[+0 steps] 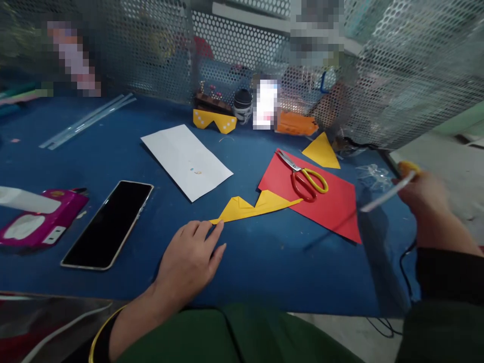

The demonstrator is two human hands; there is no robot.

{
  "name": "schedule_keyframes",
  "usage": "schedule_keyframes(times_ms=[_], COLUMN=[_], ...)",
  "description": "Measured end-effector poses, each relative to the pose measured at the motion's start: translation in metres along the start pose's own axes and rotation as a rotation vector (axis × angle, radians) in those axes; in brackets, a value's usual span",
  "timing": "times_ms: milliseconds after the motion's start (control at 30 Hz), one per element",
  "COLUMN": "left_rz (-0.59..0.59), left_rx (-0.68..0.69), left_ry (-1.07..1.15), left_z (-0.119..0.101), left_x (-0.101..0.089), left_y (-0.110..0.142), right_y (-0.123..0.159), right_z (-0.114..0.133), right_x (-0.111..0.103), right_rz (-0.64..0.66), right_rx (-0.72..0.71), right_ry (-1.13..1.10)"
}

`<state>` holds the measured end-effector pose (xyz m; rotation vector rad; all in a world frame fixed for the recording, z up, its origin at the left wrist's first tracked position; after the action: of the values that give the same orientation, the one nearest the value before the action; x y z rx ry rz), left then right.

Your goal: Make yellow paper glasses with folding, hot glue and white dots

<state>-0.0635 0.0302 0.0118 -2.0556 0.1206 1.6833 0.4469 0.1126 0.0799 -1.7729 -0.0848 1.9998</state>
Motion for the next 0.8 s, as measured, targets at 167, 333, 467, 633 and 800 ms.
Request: schedule_keyframes(times_ms=[167,333,467,633,800], left_rz=[-0.017,-0.016,-0.011,0.022,0.034], left_rx=[-0.005,0.004,-0.003,-0.038,-0.046], left_ry=[-0.019,-0.018,-0.022,-0.008,-0.010], left_z=[0.000,-0.001,-0.001,0.000,0.000], left_x=[-0.002,-0.003,-0.002,0.001,0.002], left_y=[-0.001,-0.003,-0.002,-0.001,0.000], right_y=[-0.012,-0.023,-0.023,-0.013,0.003], right_z=[-0.021,-0.031,-0.034,-0.031,-0.028], right_x=[0.017,0.031,0.035,0.038,0.029], right_rz=[0.096,0.237,0.297,0.349,0.349], right_rx=[0.123,0.102,0.123,0.164,0.245], right_ry=[0.210,0.250,0.288,0.345,0.368])
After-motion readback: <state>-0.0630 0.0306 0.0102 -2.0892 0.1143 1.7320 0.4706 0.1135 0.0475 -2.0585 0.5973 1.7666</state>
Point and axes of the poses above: each hand's wrist, its own y-axis away from the middle knuckle, its own x-axis out of the palm, z = x × y, the point moved 8 cm from there along -y, towards the middle knuckle, and after that the axes turned 15 degrees about -x, right-handed, at the moved point
